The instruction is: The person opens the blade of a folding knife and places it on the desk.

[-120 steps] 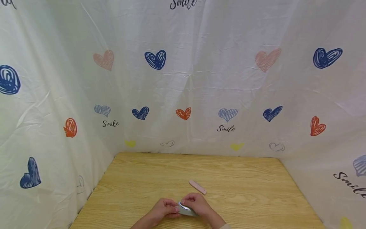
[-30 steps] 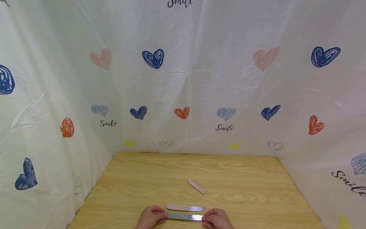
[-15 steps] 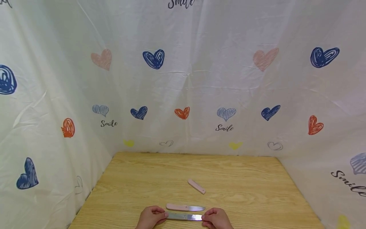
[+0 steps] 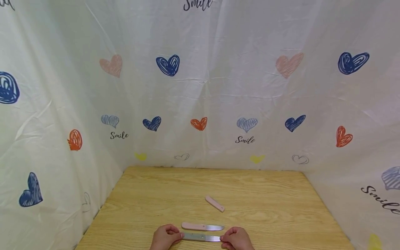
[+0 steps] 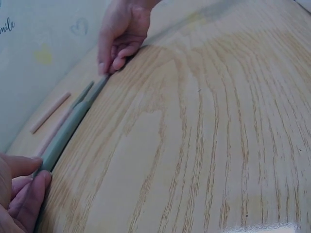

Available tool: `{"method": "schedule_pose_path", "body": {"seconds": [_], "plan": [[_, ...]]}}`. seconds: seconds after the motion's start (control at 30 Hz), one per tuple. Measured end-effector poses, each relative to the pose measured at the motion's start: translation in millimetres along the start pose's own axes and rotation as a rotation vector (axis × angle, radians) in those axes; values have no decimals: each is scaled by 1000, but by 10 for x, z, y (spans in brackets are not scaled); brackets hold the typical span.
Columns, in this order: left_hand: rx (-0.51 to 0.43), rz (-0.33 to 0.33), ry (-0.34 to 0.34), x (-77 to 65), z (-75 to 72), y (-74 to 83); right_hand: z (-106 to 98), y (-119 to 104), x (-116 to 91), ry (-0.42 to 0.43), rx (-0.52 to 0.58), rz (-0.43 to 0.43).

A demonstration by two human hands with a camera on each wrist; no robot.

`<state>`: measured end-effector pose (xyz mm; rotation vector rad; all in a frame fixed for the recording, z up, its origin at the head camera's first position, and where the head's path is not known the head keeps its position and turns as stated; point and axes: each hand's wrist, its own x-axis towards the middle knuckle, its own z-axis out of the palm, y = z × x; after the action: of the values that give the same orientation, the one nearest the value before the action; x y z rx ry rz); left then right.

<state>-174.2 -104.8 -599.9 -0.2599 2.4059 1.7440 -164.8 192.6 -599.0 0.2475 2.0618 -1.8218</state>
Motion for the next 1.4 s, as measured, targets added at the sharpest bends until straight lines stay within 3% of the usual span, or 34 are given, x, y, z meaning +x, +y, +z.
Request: {"method": "schedule_pose_path", "body": {"seconds": [0.13, 0.27, 0.37, 0.57, 0.8, 0.93, 1.07, 1.4], "plan": [[-54, 8, 1, 28, -19, -17, -10, -6, 14, 1, -1, 13], [-69, 46, 66, 133, -79, -1, -58, -49, 41, 18, 6, -8], [-97, 60, 121, 254, -139, 41, -107, -118, 86, 114, -10, -22], [-170, 56, 153, 515, -210, 120, -166, -281, 249, 335, -65, -43], [-215, 128, 26, 651, -144, 358, -174, -405, 428, 412, -167, -122], [-185, 142, -17, 788, -39, 357, -162, -411, 487, 431, -231, -144], [-216, 157, -67, 857, 26, 412, -150, -413, 504, 440, -285, -140], [-202, 189, -208, 897, 152, 426, -88, -371, 584, 454, -343, -168]]}}
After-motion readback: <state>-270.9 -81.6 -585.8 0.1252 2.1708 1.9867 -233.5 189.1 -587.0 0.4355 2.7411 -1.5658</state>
